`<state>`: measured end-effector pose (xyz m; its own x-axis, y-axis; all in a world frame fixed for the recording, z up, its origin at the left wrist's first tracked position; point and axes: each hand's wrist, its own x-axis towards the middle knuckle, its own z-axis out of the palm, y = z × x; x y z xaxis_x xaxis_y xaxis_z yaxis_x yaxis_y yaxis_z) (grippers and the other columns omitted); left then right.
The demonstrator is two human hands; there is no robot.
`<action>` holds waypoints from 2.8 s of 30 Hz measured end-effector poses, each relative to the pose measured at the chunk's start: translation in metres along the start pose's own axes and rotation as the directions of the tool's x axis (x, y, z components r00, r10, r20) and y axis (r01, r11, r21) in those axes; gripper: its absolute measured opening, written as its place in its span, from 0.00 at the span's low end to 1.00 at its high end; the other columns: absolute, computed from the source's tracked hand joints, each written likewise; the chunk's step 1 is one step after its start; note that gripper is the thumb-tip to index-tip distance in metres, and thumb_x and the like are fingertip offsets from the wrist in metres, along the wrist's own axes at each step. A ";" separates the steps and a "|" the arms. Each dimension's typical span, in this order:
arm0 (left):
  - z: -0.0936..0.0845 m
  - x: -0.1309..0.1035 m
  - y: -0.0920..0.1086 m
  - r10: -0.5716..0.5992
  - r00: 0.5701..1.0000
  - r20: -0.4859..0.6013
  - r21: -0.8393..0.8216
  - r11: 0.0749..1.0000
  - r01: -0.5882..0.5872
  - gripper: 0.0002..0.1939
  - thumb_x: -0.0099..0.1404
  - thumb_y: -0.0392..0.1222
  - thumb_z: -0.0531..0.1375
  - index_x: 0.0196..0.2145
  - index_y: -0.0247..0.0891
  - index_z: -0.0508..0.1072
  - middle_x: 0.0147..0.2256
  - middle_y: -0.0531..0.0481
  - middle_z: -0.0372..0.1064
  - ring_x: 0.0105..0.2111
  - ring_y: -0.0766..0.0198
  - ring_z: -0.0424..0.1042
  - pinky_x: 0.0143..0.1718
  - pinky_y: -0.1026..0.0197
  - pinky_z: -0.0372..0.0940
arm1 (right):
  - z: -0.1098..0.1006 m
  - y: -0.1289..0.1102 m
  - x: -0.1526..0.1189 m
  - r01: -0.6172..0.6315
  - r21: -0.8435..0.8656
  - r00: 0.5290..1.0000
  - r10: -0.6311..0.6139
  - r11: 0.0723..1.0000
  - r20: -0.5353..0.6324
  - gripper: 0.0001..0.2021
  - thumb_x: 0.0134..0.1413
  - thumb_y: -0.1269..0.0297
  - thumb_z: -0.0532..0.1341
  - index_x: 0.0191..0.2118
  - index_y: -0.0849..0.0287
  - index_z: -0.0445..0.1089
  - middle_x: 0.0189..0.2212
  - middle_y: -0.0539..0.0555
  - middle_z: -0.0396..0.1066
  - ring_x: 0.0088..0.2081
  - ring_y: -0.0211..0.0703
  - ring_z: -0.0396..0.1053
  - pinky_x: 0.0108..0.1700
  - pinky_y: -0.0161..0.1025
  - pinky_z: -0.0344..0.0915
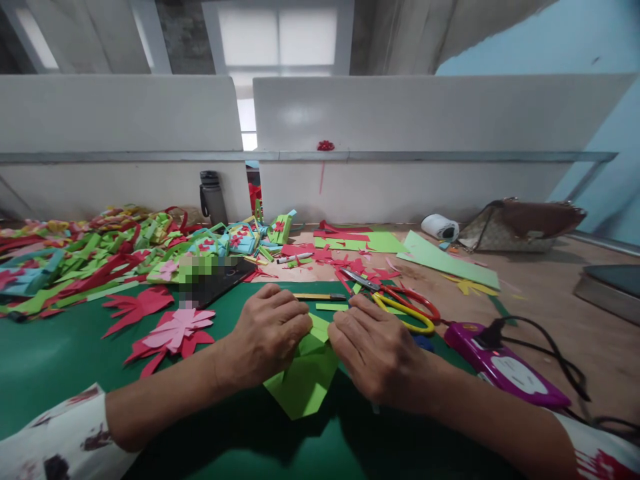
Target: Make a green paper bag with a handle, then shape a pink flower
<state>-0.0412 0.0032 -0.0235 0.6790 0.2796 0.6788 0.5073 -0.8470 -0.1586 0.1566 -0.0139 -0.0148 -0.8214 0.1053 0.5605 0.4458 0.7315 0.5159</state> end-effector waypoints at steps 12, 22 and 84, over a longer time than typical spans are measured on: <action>0.000 0.001 0.000 -0.004 1.000 -0.017 -0.007 1.000 0.004 0.08 0.58 0.29 0.50 0.30 0.35 0.68 0.27 0.49 0.72 0.27 0.64 0.68 0.30 0.59 0.56 | 0.001 -0.002 -0.001 -0.091 0.061 0.995 0.088 0.994 0.050 0.14 0.54 0.79 0.45 0.28 0.65 0.65 0.22 0.57 0.65 0.28 0.44 0.64 0.43 0.49 0.62; 0.005 -0.001 -0.001 0.001 0.999 -0.048 -0.013 1.000 -0.002 0.08 0.60 0.30 0.50 0.30 0.36 0.67 0.28 0.50 0.73 0.27 0.66 0.68 0.33 0.60 0.57 | 0.002 -0.003 -0.001 -0.103 0.029 0.991 0.101 0.994 0.085 0.12 0.53 0.79 0.46 0.27 0.63 0.63 0.21 0.54 0.62 0.25 0.41 0.59 0.47 0.52 0.59; -0.008 -0.002 -0.031 -0.039 0.999 -0.013 -0.052 0.998 0.038 0.05 0.61 0.31 0.54 0.30 0.36 0.69 0.36 0.47 0.75 0.35 0.63 0.73 0.38 0.58 0.65 | 0.007 0.009 -0.010 -0.150 0.299 0.958 0.214 0.942 -0.193 0.11 0.48 0.82 0.51 0.34 0.64 0.66 0.29 0.58 0.70 0.33 0.43 0.66 0.37 0.45 0.63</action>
<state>-0.0624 0.0256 -0.0142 0.6521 0.3064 0.6935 0.5043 -0.8583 -0.0950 0.1667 -0.0038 -0.0200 -0.6224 0.1270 0.7723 0.4371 0.8750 0.2083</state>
